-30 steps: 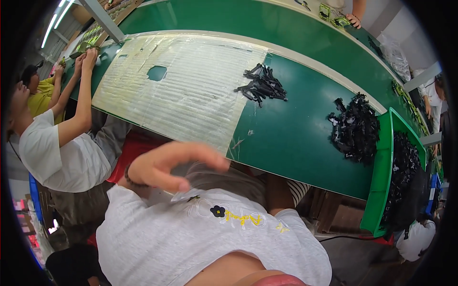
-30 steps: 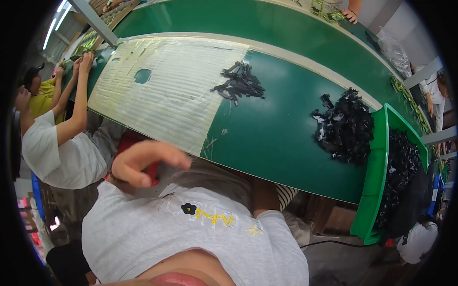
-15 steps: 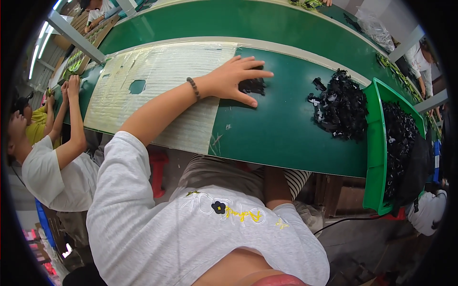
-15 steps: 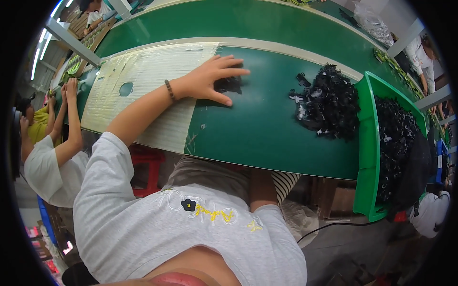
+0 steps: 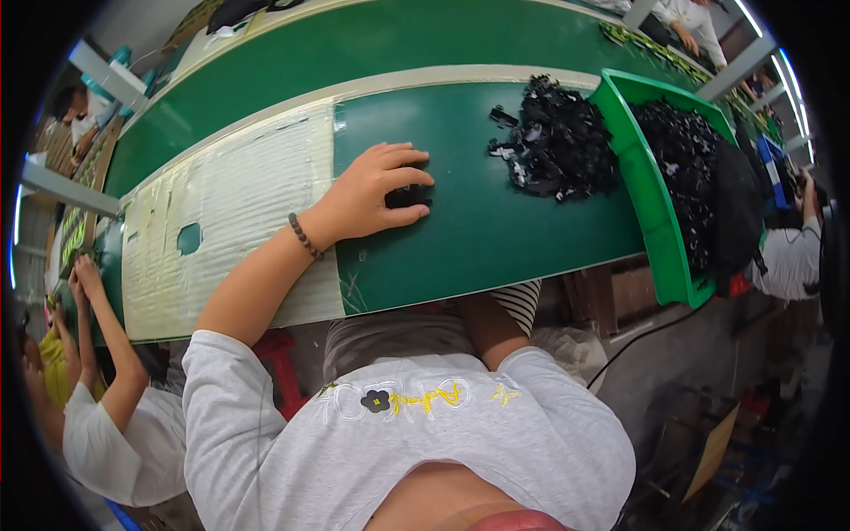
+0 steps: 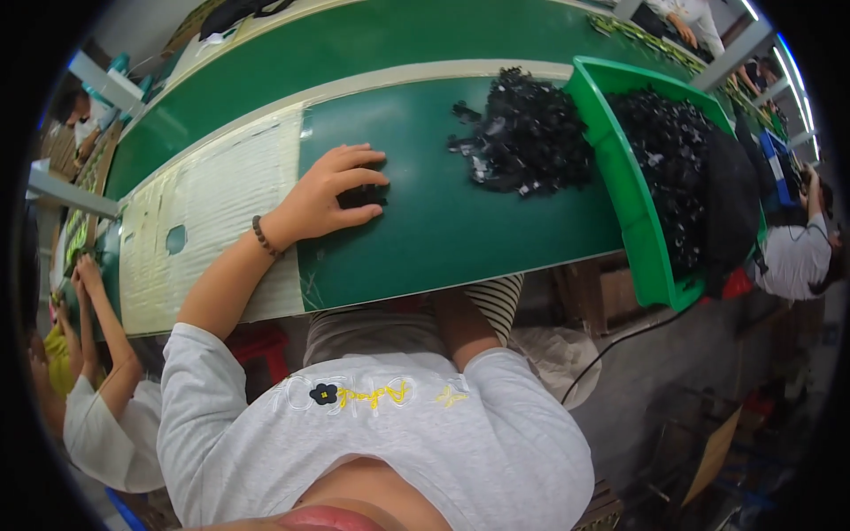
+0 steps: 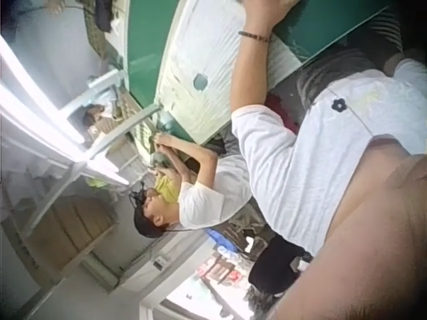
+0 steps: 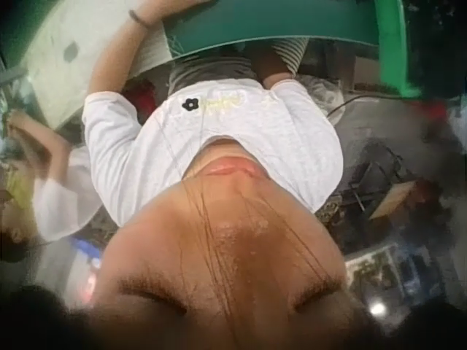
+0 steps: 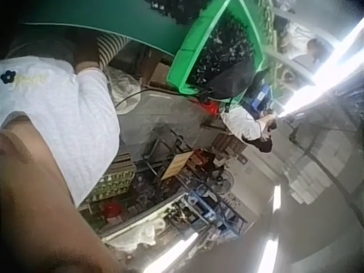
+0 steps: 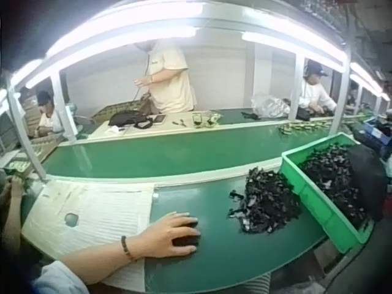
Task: The person assembles plastic components into green toy car bodies by hand, taking the components from a storage bin and fitting them into the car bodies on an assembly line.
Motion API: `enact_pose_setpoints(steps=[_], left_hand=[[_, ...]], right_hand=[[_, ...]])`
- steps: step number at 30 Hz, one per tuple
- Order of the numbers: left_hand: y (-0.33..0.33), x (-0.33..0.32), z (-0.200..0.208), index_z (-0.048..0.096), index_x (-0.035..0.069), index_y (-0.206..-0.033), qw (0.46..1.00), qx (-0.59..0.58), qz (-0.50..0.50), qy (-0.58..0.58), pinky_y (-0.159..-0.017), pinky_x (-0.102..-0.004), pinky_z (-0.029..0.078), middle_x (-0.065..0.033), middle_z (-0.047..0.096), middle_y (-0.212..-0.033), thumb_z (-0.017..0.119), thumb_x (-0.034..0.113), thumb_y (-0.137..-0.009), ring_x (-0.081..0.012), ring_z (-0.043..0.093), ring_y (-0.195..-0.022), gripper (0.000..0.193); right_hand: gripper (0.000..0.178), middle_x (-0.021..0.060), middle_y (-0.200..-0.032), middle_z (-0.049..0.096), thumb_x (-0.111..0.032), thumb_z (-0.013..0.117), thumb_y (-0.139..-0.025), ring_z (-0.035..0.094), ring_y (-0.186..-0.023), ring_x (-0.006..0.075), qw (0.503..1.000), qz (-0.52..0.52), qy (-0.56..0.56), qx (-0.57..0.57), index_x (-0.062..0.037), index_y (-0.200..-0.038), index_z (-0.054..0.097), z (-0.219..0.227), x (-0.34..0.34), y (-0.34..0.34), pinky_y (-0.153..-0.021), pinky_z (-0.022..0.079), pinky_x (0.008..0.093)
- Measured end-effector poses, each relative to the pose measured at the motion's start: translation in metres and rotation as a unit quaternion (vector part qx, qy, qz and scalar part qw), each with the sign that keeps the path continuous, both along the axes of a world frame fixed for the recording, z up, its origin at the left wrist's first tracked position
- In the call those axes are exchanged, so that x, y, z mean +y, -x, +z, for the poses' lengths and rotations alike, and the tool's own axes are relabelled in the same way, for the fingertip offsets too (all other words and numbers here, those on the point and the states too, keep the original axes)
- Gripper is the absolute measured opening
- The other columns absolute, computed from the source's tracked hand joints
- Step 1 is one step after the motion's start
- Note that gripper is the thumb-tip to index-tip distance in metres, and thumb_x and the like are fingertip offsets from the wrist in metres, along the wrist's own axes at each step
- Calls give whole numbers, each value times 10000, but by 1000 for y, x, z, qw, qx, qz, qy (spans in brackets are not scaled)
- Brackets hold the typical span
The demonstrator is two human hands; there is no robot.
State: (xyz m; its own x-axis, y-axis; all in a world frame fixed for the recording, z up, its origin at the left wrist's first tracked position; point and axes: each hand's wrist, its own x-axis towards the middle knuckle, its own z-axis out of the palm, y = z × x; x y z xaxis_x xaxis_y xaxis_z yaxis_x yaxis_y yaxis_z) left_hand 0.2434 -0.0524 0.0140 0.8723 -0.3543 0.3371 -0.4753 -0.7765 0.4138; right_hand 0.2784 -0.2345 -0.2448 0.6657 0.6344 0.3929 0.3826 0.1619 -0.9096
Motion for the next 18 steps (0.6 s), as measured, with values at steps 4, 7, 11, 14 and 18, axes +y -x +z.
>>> enact_pose_setpoints(steps=[4, 7, 11, 14, 18], left_hand=[[5, -2, 8, 593, 146, -1183, 992, -60, 53, -99, -1071, -548, 201, -141, 443, -1357, 688, 304, -759, -377, 315, -1316, 463], [8, 6, 10, 586, 117, -1212, 993, -94, 45, -61, -1098, -493, 163, -142, 427, -1378, 624, 288, -811, -369, 277, -1342, 437], [19, -12, 14, 603, 30, -1174, 995, -92, 13, -28, -1090, -471, 201, -187, 459, -1344, 330, 459, -939, -369, 334, -1316, 560], [22, -29, 16, 619, 15, -1130, 993, -96, -45, -51, -1060, -503, 270, -218, 521, -1263, 172, 599, -932, -404, 419, -1248, 762], [55, -66, 27, 650, 23, -975, 985, -30, -170, -30, -983, -565, 356, -228, 603, -1110, 207, 565, -948, -395, 549, -1102, 700]], right_hand=[[313, 128, -1088, 603, -204, 488, -935, 564, -962, 207, 996, -89, 12, 18, -8, -1175, 531, 12, 2, -8, -842, 461, 336], [307, 128, -1080, 608, -199, 491, -933, 569, -953, 205, 979, -193, 30, 53, -6, -1168, 537, 16, -27, -3, -834, 465, 336], [239, 112, -963, 646, -167, 517, -908, 603, -840, 196, 936, -263, -38, 233, -7, -1069, 593, 48, -115, 55, -747, 481, 306], [200, 108, -878, 652, -119, 524, -889, 616, -792, 183, 807, -536, 30, 245, 2, -1015, 622, 12, -192, 91, -730, 479, 292], [309, 208, -967, 635, -187, 601, -817, 598, -913, 367, 562, -745, 263, 245, 40, -1026, 608, -94, -304, 145, -802, 468, 419]])
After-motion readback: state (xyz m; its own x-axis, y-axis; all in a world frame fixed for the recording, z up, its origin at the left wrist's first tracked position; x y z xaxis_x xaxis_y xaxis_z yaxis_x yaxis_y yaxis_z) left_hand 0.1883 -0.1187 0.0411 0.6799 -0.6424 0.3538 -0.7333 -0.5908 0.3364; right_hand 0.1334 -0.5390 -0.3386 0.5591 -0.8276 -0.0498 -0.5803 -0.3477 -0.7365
